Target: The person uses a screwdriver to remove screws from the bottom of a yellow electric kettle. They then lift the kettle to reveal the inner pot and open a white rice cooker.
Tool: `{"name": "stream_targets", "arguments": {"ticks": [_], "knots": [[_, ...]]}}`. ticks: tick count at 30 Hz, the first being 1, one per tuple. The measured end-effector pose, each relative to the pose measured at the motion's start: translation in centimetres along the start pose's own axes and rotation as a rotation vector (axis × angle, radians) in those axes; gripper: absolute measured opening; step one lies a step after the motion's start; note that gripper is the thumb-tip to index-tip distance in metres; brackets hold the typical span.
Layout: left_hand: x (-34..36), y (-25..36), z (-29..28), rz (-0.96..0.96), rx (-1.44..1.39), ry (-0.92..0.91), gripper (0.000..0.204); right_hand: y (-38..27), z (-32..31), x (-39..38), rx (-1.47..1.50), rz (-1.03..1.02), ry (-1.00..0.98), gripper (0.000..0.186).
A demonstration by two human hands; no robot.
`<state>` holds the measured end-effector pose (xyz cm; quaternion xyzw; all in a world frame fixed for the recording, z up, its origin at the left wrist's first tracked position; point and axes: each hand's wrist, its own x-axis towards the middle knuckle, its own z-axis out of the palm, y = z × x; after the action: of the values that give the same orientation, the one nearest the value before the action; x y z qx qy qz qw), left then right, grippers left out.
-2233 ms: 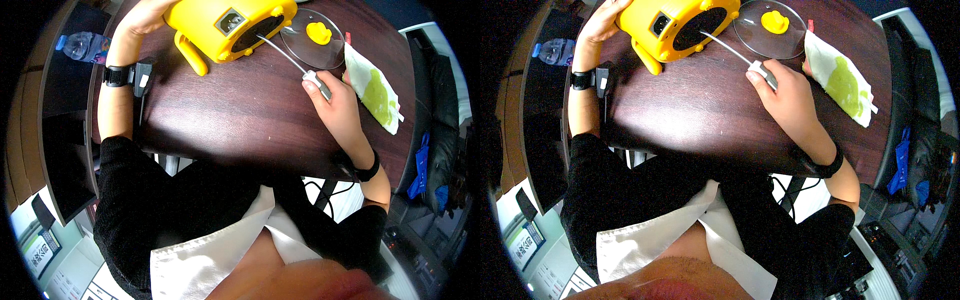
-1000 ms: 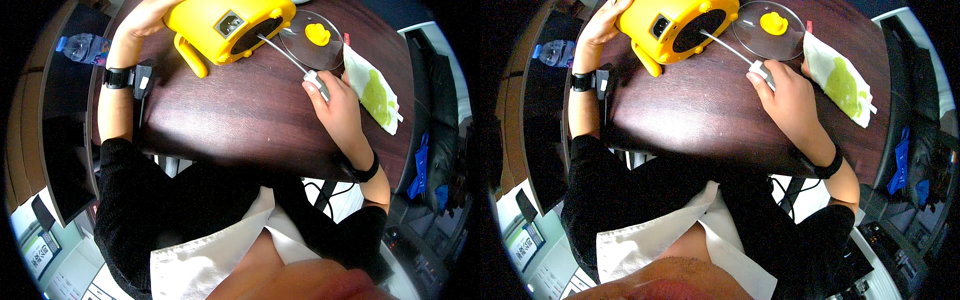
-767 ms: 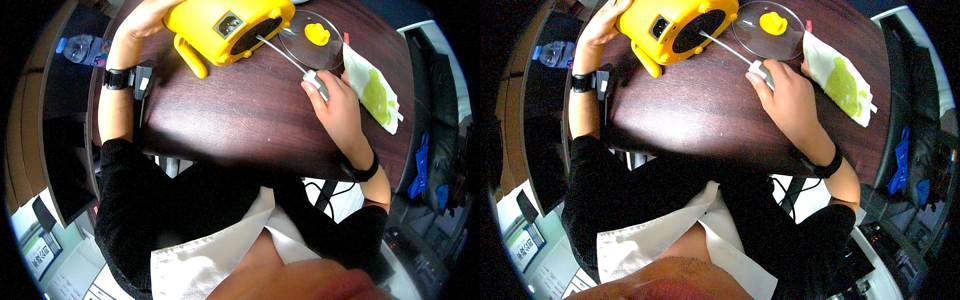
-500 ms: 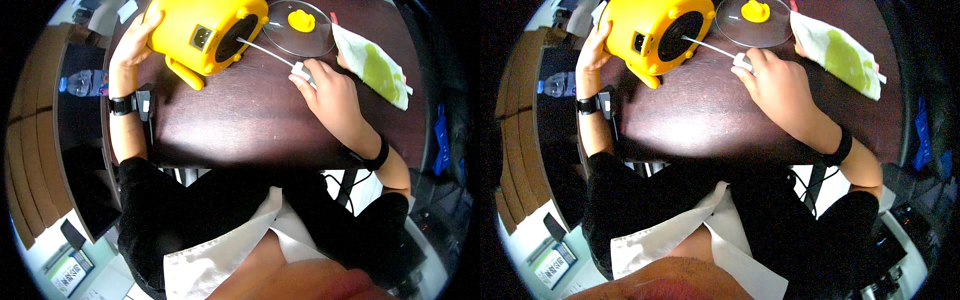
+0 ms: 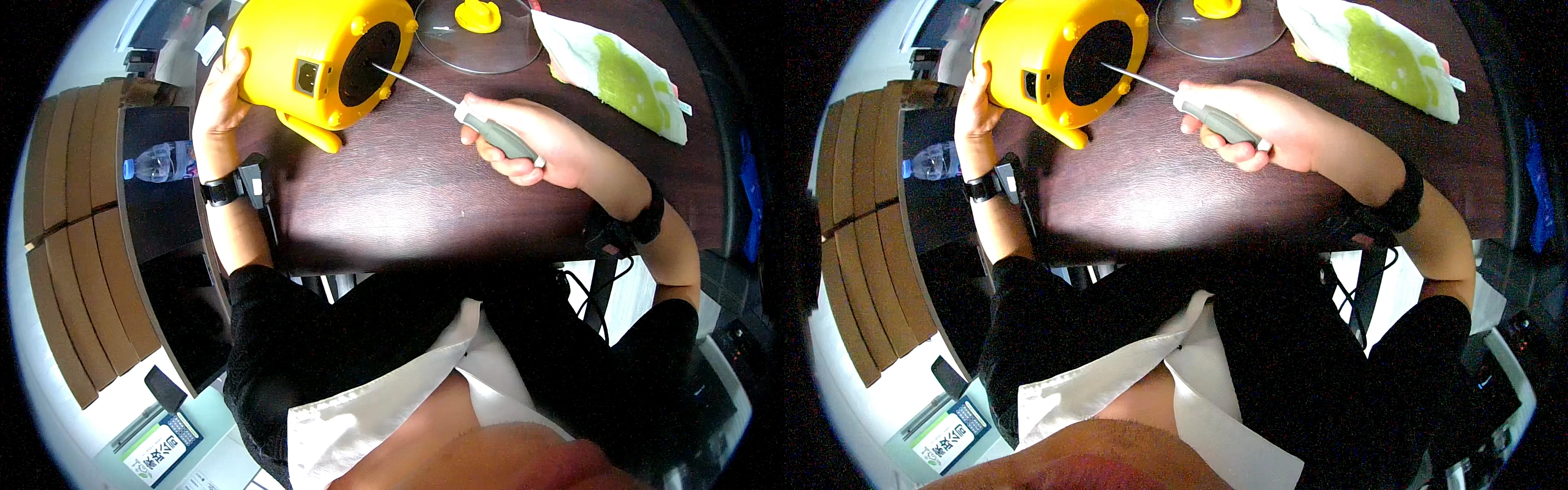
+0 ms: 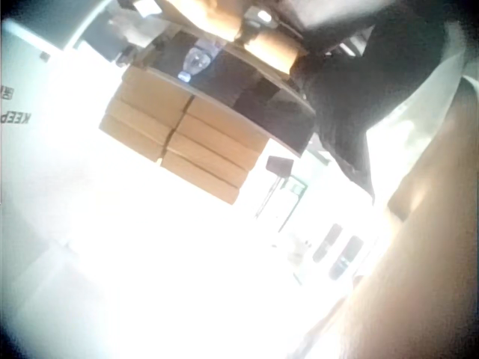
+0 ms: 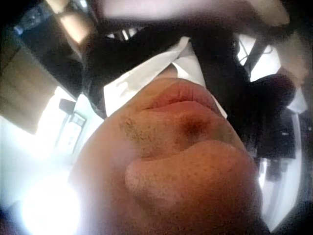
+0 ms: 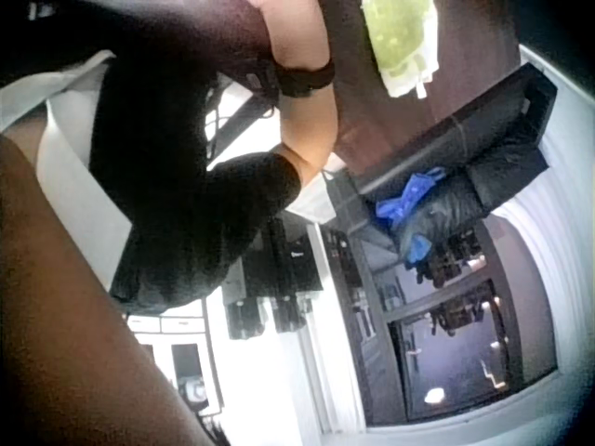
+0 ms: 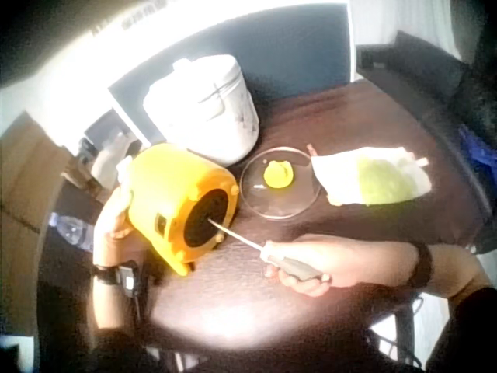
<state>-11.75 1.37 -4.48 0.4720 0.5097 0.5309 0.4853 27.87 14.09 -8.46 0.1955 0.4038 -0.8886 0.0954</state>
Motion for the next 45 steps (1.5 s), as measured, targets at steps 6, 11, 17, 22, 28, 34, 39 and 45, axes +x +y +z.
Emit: {"name": "stream_targets", "arguments": {"ticks": [6, 11, 17, 22, 28, 34, 39, 45], "knots": [[-0.3, -0.1, -0.2, 0.027, -0.017, 0.015, 0.052, 1.2, 0.4, 0.2, -1.263, -0.682, 0.651, 0.034], [0.0, -0.2, -0.1, 0.022, -0.048, -0.022, 0.048, 1.2, 1.1, 0.2, -1.382, -0.834, 0.729, 0.032], [-0.1, -0.1, -0.3, 0.013, -0.100, -0.051, 0.044, 1.0, 1.2, 0.2, -1.263, -0.731, 0.671, 0.031], [0.0, -0.3, -0.5, 0.012, -0.096, -0.043, 0.045, 1.0, 1.2, 0.1, -1.155, -0.640, 0.621, 0.033], [0.1, -0.1, 0.1, 0.028, -0.073, -0.027, 0.046, 1.6, 0.2, 1.1, -0.992, -0.609, 0.533, 0.038], [-0.2, -0.2, -0.3, 0.017, -0.064, -0.020, 0.047, 0.3, 0.9, 0.3, -0.777, -0.295, 0.414, 0.035], [-0.1, -0.2, 0.1, 0.027, -0.060, -0.014, 0.047, 0.2, 1.1, 0.0, -0.718, -0.302, 0.444, 0.042], [-0.1, -0.2, -0.2, 0.028, -0.053, -0.020, 0.047, 0.1, 1.0, 0.1, -0.620, -0.265, 0.411, 0.041]]}}
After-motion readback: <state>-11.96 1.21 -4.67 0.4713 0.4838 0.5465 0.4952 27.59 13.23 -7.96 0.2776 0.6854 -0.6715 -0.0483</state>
